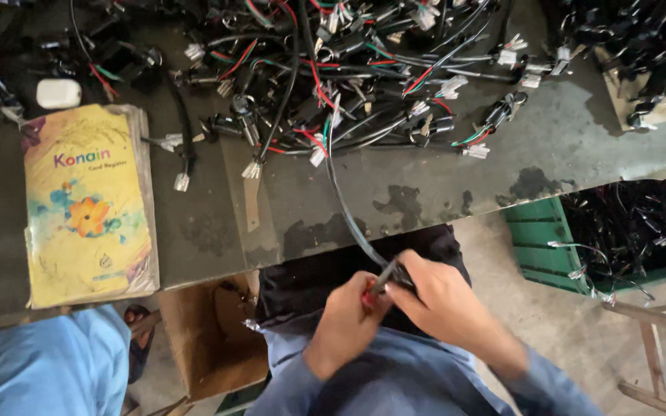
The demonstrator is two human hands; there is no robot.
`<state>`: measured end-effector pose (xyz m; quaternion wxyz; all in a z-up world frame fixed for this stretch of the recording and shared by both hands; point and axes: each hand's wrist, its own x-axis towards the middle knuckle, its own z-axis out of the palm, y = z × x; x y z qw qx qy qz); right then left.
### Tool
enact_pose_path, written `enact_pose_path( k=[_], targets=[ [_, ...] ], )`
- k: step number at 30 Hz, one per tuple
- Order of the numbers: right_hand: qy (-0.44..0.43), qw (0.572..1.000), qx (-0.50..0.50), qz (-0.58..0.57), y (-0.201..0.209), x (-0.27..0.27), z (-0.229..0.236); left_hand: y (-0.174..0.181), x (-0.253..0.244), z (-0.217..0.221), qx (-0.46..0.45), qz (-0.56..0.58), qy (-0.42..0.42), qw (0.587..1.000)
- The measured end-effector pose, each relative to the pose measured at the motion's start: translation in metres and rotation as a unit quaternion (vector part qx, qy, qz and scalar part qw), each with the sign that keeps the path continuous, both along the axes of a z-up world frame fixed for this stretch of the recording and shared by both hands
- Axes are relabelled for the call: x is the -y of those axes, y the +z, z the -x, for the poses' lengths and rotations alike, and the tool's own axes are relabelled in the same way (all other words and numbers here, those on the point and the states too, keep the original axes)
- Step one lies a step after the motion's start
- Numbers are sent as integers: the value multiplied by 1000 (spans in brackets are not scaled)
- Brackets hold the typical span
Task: The person repeatedly strips the outer insulation from black wires using red-handled pliers. They pick wires from a large pile on the table, strip a short section near the connector, and place the stripped wires back on the table. The process is continuous and repetitive.
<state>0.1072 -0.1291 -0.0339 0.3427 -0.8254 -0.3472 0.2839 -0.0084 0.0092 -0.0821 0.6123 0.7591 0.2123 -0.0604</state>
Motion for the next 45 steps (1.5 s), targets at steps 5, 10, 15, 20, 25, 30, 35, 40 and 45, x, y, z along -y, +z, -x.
enact_pose_path(
  k=[5, 10, 15, 20, 25, 30, 35, 40, 45],
  targets=[
    [117, 983, -135, -33, 47, 21, -1, 9, -21, -4, 413, -200, -65, 886],
    [83, 985, -150, -17, 41, 16, 4, -16, -24, 1, 396, -232, -81, 885],
    [4, 994, 96, 51, -29, -14, 20, -35, 6, 21, -34, -92, 8, 995],
    [2, 994, -93, -50, -35, 20, -31, -2, -20, 18, 116, -215, -15, 970],
    [-323, 836, 391, -211, 4, 61, -76, 16, -72, -23, 105, -350, -47, 930],
    [-193, 913, 276, -230, -3, 18, -9, 25, -144, -122, 315, -426, 127, 839],
    [-106, 959, 38, -261, -27, -15, 39, 51, -185, -196, 178, -420, 140, 879],
    [-147, 953, 60, -257, -21, -3, 16, 125, -156, -122, 240, -402, 63, 881],
    [-59, 954, 162, -244, 10, 3, -15, 175, -113, -36, 228, -354, -145, 896]
  ],
)
